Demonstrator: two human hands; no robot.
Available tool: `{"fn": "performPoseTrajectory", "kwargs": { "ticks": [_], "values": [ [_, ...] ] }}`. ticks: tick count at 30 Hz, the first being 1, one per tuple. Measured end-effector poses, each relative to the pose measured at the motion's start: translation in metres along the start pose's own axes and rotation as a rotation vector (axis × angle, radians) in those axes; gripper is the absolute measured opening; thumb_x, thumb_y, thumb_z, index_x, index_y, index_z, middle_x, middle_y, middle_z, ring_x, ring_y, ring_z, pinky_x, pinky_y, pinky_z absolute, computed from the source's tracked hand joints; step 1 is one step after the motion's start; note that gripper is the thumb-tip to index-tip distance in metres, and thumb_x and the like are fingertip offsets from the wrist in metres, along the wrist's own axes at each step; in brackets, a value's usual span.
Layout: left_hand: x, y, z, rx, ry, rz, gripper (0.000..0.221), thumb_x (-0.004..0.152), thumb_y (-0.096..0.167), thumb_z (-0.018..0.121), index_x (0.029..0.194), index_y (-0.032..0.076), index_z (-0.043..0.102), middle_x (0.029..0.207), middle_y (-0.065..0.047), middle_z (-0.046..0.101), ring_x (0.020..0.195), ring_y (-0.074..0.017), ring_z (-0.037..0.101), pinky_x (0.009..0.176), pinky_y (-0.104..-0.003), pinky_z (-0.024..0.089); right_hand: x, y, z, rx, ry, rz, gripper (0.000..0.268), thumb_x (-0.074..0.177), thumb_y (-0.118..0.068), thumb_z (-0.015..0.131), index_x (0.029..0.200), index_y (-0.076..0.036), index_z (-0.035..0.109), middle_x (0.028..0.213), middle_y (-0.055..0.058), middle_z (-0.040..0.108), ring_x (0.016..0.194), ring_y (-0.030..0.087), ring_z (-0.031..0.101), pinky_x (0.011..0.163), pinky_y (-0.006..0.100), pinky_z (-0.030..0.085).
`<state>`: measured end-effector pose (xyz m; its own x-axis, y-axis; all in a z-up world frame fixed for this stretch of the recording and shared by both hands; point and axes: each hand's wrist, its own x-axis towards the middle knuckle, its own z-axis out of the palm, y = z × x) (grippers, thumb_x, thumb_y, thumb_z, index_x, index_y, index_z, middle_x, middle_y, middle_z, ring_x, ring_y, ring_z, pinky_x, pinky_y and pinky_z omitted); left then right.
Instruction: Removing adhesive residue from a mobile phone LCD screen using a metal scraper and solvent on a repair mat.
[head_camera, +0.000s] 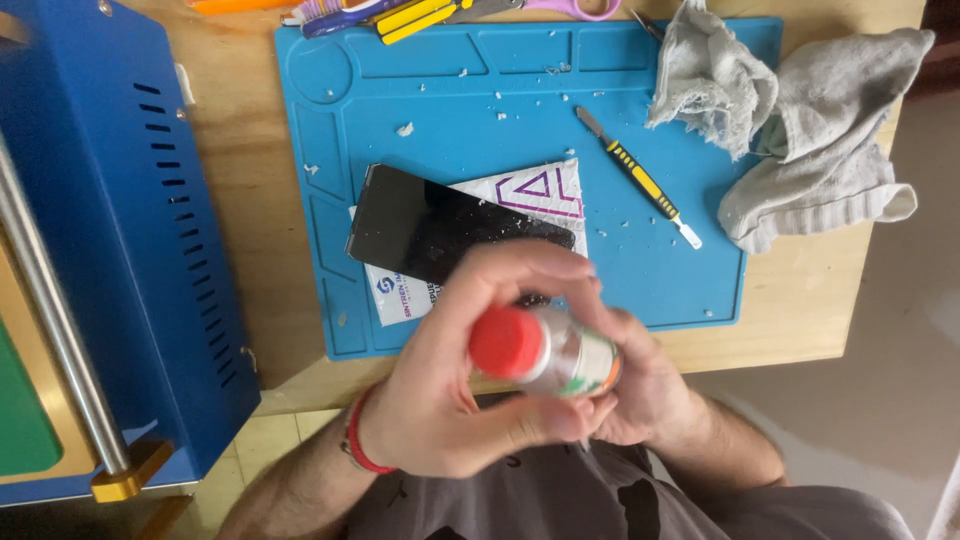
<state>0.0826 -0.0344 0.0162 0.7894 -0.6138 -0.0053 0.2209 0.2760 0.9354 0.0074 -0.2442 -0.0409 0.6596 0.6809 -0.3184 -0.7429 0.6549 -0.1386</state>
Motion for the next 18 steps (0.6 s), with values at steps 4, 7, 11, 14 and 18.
{"fn": "performPoseTrajectory", "kwargs": {
  "ticks": [4, 7, 11, 14, 18],
  "values": [
    [0.023, 0.003, -0.017, 0.074, 0.173, 0.071, 0.036, 0.113, 0.018, 0.063, 0.141, 0.003, 0.046, 0.144, -0.022, 0.063, 0.142, -0.0313, 0.065, 0.124, -0.041, 0.060, 0.012, -0.027, 0.006, 0.341, -0.050, 0.150, 0.092, 0.108, -0.079, 0.039, 0.148, 0.003, 0.042, 0.108, 0.014, 0.067, 0.056, 0.010, 0.045, 0.047, 0.021, 0.036],
    [0.055, 0.009, -0.037, 0.467, 0.516, 0.233, 0.030, 0.114, 0.016, 0.076, 0.132, 0.006, 0.054, 0.135, -0.016, 0.058, 0.129, -0.0280, 0.062, 0.102, -0.038, 0.065, 0.006, -0.026, 0.005, 0.049, -0.039, -0.057, 0.075, 0.115, -0.063, 0.044, 0.148, 0.004, 0.046, 0.100, 0.018, 0.066, 0.057, 0.018, 0.054, 0.045, 0.025, 0.039],
    [0.068, 0.009, -0.048, 0.868, 0.690, 0.349, 0.031, 0.117, 0.016, 0.084, 0.128, 0.004, 0.057, 0.130, -0.012, 0.049, 0.121, -0.0270, 0.057, 0.083, -0.035, 0.069, -0.016, -0.023, 0.010, -0.993, 0.272, -0.622, 0.025, 0.112, -0.016, 0.061, 0.088, -0.008, 0.062, 0.058, 0.003, 0.063, 0.058, 0.021, 0.076, 0.051, 0.027, 0.057],
    [0.070, 0.010, -0.050, 0.971, 0.700, 0.338, 0.033, 0.118, 0.018, 0.085, 0.130, 0.004, 0.058, 0.132, -0.013, 0.051, 0.122, -0.0294, 0.059, 0.086, -0.037, 0.068, -0.025, -0.019, 0.010, -1.679, 0.496, -0.809, 0.024, 0.113, 0.011, 0.048, 0.118, 0.000, 0.069, 0.164, 0.026, 0.054, 0.135, 0.046, 0.078, 0.119, 0.052, 0.066],
    [0.078, 0.007, -0.050, 1.098, 0.686, 0.331, 0.035, 0.120, 0.022, 0.086, 0.133, 0.004, 0.059, 0.134, -0.015, 0.053, 0.124, -0.0326, 0.060, 0.091, -0.041, 0.066, -0.030, -0.006, -0.021, -2.225, 0.560, -0.794, 0.037, 0.112, -0.029, 0.068, 0.139, -0.006, 0.075, 0.173, 0.027, 0.038, 0.165, 0.055, 0.039, 0.138, 0.068, 0.041]
  ]
}}
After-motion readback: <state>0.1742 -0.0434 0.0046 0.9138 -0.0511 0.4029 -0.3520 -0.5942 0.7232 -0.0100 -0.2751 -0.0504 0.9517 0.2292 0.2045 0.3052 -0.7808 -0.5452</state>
